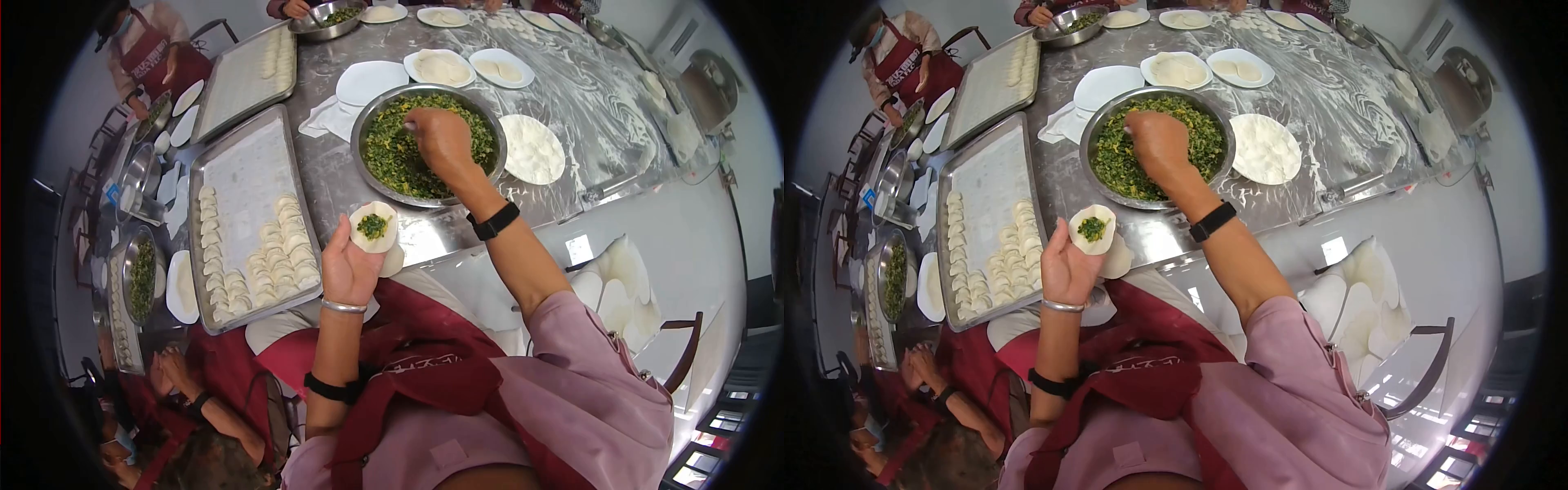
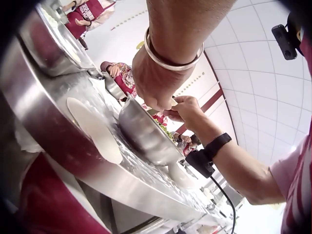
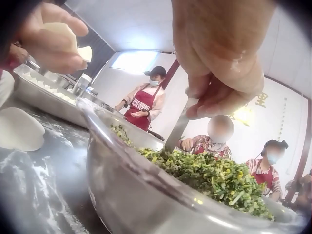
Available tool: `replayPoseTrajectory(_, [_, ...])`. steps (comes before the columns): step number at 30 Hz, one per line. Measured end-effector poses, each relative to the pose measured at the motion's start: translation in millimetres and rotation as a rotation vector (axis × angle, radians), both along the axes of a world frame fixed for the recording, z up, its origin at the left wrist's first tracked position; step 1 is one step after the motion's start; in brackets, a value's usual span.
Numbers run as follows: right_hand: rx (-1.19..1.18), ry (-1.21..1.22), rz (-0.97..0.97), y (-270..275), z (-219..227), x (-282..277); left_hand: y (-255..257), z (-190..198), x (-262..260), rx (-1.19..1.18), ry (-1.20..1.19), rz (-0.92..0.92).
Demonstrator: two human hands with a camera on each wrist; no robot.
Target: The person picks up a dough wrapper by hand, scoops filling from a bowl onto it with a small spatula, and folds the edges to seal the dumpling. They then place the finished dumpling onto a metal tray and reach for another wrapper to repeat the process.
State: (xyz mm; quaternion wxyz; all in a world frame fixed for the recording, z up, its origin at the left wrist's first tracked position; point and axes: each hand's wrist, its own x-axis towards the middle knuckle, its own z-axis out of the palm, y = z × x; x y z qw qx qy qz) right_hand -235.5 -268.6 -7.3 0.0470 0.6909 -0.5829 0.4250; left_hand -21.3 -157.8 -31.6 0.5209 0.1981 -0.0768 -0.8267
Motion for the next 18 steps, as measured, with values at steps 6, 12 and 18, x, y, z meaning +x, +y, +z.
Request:
replayPoseTrajectory(6, [0.104,0.069,0.085,-25.7,-13.1,12.4,1.0,-1.7,1.3,-0.011,0.005,0.001])
replayPoseTrajectory(12, [0.132,0.01,0.221,-20.5,-29.6,-0.7,2.4,-0.8,2.6,-0.034,0.008,-0.012])
replayPoseTrajectory(18, [0.19,0.074,0.378,2.4,-8.7,-24.8,2.5,-4.7,0.0,-0.025,0.033,-0.018])
